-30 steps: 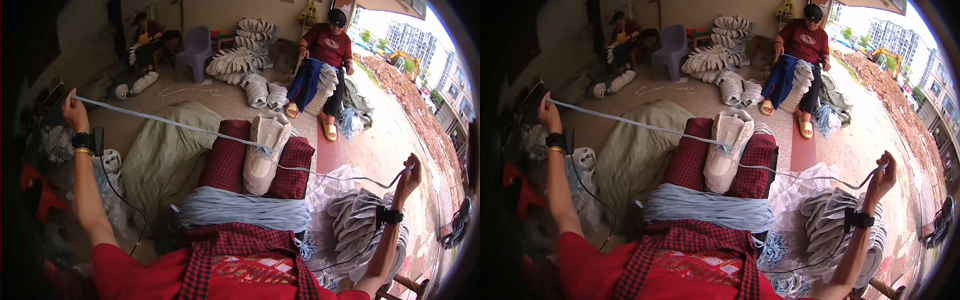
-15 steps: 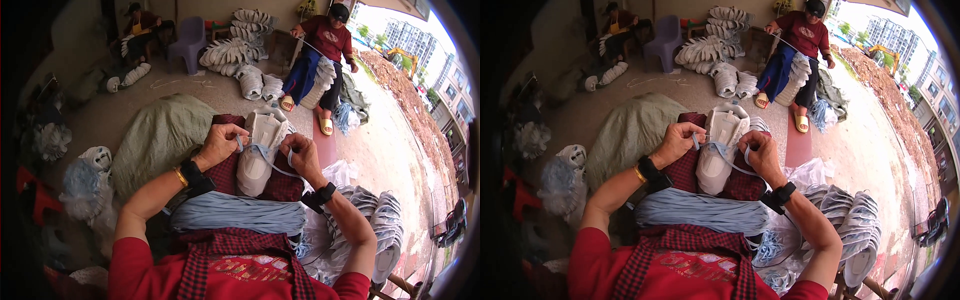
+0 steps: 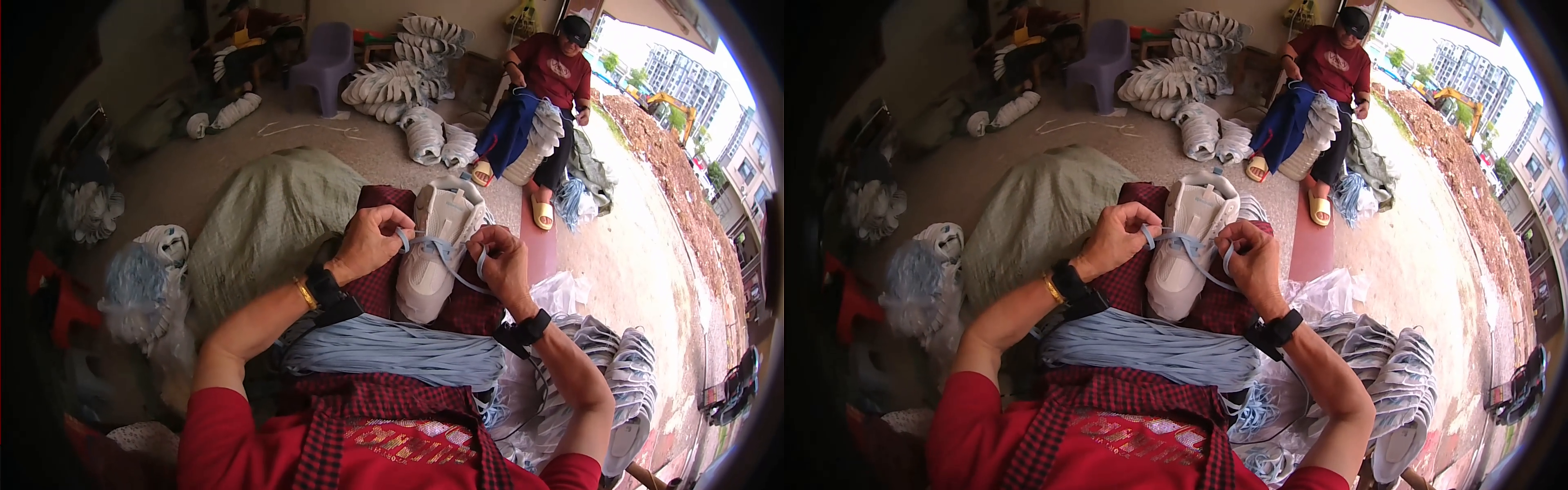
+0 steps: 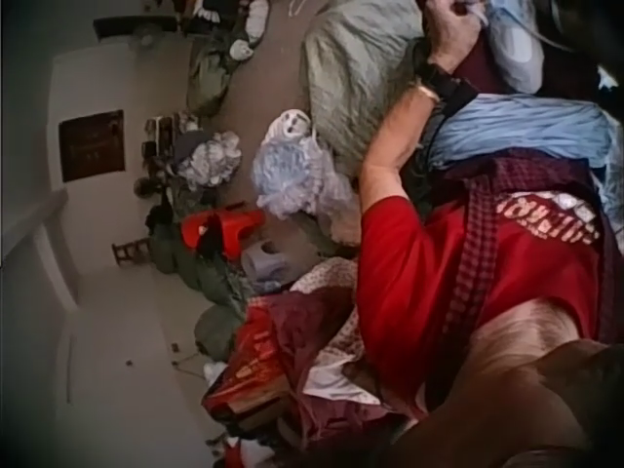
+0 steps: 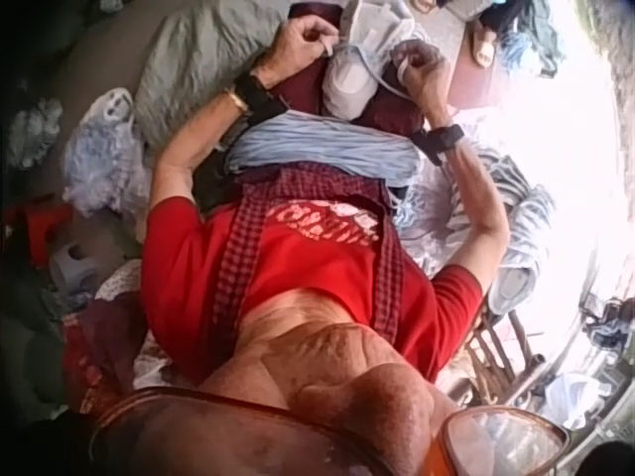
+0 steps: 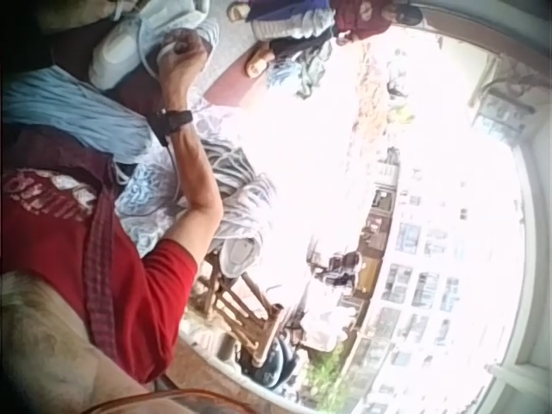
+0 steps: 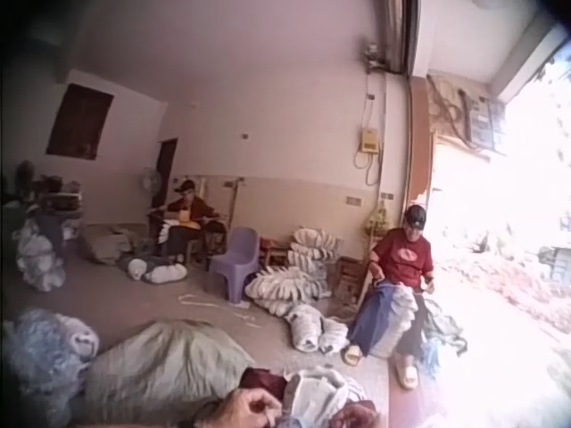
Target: Insert and thread laces through the eyelets of several pairs of white sneakers.
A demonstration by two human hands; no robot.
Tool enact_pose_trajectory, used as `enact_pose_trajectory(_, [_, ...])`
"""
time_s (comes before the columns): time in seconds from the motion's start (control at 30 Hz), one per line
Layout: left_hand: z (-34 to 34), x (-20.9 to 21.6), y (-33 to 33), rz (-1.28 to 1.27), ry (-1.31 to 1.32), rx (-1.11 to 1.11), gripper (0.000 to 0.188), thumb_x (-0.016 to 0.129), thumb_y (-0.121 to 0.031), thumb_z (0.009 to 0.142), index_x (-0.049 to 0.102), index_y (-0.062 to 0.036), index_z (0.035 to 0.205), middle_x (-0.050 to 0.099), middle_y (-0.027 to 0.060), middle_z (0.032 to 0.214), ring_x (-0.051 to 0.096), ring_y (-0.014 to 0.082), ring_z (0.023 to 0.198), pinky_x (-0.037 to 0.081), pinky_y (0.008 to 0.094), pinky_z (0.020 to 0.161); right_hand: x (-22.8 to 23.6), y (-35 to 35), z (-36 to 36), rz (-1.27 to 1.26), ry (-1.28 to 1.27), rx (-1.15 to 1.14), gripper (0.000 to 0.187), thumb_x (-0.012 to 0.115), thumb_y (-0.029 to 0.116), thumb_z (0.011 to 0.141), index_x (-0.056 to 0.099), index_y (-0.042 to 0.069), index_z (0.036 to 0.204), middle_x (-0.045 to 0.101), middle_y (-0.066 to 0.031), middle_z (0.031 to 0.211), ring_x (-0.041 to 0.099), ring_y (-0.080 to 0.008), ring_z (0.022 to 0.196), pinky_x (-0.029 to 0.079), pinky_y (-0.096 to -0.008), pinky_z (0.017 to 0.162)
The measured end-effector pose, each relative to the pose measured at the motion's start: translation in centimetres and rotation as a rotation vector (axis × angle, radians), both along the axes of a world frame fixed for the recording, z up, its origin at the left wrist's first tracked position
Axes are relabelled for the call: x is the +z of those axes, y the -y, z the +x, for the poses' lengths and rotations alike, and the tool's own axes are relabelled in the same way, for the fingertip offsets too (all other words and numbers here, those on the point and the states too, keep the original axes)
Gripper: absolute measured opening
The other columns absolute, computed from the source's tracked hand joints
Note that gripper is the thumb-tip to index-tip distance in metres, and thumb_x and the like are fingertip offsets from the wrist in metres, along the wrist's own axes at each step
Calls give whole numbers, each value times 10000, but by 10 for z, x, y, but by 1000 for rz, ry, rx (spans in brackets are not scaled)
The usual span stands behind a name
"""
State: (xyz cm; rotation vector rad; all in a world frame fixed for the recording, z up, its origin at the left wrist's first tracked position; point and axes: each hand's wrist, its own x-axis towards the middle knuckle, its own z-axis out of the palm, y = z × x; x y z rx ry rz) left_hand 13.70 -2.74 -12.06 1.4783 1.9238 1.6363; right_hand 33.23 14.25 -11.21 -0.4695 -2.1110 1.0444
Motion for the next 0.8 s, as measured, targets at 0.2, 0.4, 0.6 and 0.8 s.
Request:
enact_pose_trajectory(0.2, [1, -2, -4, 64, 67, 0, 137, 719, -44, 830, 679, 7, 951, 691, 30, 833, 646, 69, 754, 540, 240, 688, 11, 13, -13, 137, 128, -27, 27, 687, 51, 791, 661, 55, 796, 623, 14, 649, 547, -61, 607, 426, -248, 554])
enact_pose_trajectory(0.4, [-1, -2, -6, 47, 94, 5, 153, 661, -2, 790, 663, 0, 943, 676, 36, 817, 643, 75, 754, 542, 237, 702, 8, -6, -14, -13, 115, 126, 50, 682, 15, 795, 640, 14, 821, 651, -2, 684, 577, -58, 627, 450, -240, 570])
enact_pose_trajectory(0.6, [-1, 1, -10, 48, 68, -12, 189, 654, -7, 751, 654, -3, 940, 658, 30, 754, 608, 74, 691, 516, 251, 652, 6, -6, -14, -86, 118, 128, 59, 691, 10, 791, 639, 10, 817, 637, 10, 679, 542, -48, 614, 443, -237, 564])
enact_pose_trajectory(0.8, [0, 20, -16, -51, -157, -46, 289, 618, 26, 707, 616, -20, 992, 639, 36, 709, 605, 96, 669, 493, 274, 627, 30, 3, -11, 53, 230, 64, 185, 717, 30, 787, 656, 33, 962, 678, -51, 700, 594, -103, 596, 472, -289, 576])
